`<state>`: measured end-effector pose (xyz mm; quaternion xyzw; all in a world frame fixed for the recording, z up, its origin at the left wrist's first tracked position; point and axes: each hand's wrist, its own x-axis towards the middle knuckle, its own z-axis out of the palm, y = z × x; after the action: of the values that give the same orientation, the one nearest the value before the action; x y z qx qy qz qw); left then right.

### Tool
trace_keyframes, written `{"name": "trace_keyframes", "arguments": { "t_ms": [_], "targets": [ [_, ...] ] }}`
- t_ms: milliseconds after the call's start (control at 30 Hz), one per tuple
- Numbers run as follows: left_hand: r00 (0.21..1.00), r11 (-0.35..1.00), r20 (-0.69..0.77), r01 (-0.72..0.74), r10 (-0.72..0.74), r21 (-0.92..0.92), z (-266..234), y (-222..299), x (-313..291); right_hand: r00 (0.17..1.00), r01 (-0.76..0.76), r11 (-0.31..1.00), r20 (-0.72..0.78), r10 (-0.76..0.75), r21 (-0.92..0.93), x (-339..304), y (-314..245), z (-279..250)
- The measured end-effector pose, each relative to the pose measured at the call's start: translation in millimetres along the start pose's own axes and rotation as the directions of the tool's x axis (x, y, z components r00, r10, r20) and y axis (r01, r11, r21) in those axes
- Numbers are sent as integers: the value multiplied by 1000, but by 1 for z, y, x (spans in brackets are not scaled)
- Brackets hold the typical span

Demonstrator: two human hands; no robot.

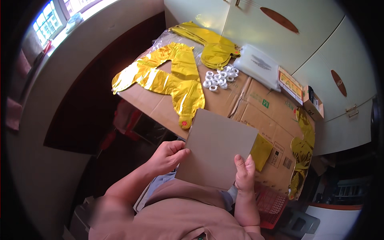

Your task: Folding gold foil balloons and mounting them onto cardboard backing sheets for retail display.

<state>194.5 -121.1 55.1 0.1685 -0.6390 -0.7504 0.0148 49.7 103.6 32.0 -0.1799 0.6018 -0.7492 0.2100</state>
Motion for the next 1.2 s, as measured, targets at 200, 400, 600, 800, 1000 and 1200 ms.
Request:
{"name": "trace_keyframes", "arguments": {
  "t_ms": [200, 400, 600, 800, 1000, 1200],
  "targets": [
    [999, 998, -41, 3, 0, 69, -12, -20, -34, 982, -132, 987, 149, 118, 91, -36, 17, 10],
    [989, 997, -148, -5, 17, 78, -23, -34, -48, 988, -33, 999, 150, 30, 19, -51, 18, 25],
    [971, 999, -239, -19, 29, 46, -27, -43, -57, 992, -21, 1000, 126, 24, -21, -59, 20, 33],
    [973, 986, -226, 75, -40, 150, -33, -40, -57, 995, -47, 998, 82, 50, -45, -61, 28, 34],
    [961, 939, -267, 155, -71, 307, -33, -37, -58, 996, -19, 983, 80, 35, -184, -65, 27, 39],
    [930, 798, -367, 216, 8, 563, -28, -68, -50, 996, -4, 949, 84, 32, -316, -76, 47, 50]
  ]
}}
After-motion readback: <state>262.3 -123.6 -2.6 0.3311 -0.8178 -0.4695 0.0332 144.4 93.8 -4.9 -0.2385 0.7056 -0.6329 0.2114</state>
